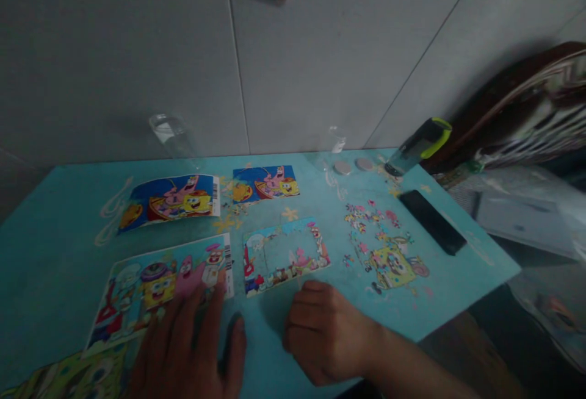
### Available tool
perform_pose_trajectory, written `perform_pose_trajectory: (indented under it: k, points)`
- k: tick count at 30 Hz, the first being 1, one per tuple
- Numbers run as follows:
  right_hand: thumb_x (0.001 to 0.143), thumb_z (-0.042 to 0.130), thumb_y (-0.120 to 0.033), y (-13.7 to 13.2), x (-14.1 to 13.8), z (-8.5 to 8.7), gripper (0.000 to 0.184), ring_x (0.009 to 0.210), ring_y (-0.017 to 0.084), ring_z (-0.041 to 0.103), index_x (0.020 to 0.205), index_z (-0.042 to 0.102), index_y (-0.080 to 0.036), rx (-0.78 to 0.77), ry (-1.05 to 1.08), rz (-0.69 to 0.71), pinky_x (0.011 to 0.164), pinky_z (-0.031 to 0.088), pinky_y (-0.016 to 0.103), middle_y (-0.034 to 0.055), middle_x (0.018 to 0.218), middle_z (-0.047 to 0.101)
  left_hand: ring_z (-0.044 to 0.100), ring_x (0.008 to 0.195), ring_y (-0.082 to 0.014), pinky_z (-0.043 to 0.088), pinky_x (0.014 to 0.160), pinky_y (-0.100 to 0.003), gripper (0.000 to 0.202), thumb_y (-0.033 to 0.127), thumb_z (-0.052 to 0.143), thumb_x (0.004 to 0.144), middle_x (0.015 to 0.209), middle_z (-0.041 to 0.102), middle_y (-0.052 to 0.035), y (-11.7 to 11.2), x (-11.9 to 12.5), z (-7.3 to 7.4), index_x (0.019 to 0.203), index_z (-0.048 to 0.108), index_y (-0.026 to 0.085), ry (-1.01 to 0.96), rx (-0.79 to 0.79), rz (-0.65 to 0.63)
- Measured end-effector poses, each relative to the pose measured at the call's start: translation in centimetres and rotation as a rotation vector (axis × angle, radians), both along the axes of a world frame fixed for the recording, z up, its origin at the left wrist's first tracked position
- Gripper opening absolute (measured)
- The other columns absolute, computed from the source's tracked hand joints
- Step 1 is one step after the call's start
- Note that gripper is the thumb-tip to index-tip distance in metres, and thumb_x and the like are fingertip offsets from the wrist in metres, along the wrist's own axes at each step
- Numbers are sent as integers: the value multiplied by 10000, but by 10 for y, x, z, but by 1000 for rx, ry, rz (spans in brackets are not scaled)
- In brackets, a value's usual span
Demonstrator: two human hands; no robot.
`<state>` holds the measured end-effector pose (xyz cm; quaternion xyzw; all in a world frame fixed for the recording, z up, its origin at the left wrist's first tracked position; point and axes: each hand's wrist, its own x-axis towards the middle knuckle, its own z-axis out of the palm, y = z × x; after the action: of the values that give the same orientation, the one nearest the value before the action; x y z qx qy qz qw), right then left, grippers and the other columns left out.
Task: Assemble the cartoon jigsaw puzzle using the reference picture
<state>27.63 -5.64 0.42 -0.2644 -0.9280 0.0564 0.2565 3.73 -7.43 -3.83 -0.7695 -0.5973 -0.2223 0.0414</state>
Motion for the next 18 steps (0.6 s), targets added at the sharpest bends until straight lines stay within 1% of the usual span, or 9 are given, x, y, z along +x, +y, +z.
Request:
perform_pose_trajectory:
  k: [3, 7, 11, 15, 18]
  points:
    - [848, 551, -157, 0, 0, 0, 204, 600, 147, 367, 662, 487, -211, 16, 25, 0, 581, 246, 346, -28, 650, 451, 482, 1368, -425, 414, 1100, -637, 642, 423, 565, 913, 1434, 541, -171, 1, -1, -1, 1516, 427, 252, -11, -6, -9]
    - [838, 549, -151, 1, -1, 1, 233, 589, 142, 345, 634, 456, -213, 49, 49, -1, 567, 236, 340, -30, 643, 437, 485, 1369, -430, 412, 1109, -635, 632, 414, 583, 908, 1417, 551, -174, 0, -1, 0, 1500, 453, 237, -19, -1, -10]
    - [862, 518, -138, 1, -1, 3, 251, 591, 144, 343, 630, 454, -210, 61, 69, -14, 567, 246, 338, -27, 640, 438, 460, 1401, -421, 394, 1135, -634, 617, 394, 567, 923, 1462, 526, -156, -1, 1, 1, 1510, 435, 253, -47, 0, 2]
    - [860, 533, -153, 1, 1, 3, 244, 593, 145, 353, 639, 451, -217, 50, 38, -19, 575, 240, 342, -29, 645, 439, 477, 1378, -435, 411, 1111, -647, 633, 414, 575, 914, 1482, 509, -162, 0, 0, 0, 1510, 430, 261, -29, -8, -15]
    - [861, 543, -154, 0, 1, 2, 249, 591, 143, 351, 642, 444, -218, 59, 25, -19, 578, 237, 344, -32, 647, 440, 477, 1375, -439, 411, 1107, -650, 621, 415, 569, 915, 1469, 512, -179, 1, -2, -1, 1498, 442, 243, -21, -12, -12]
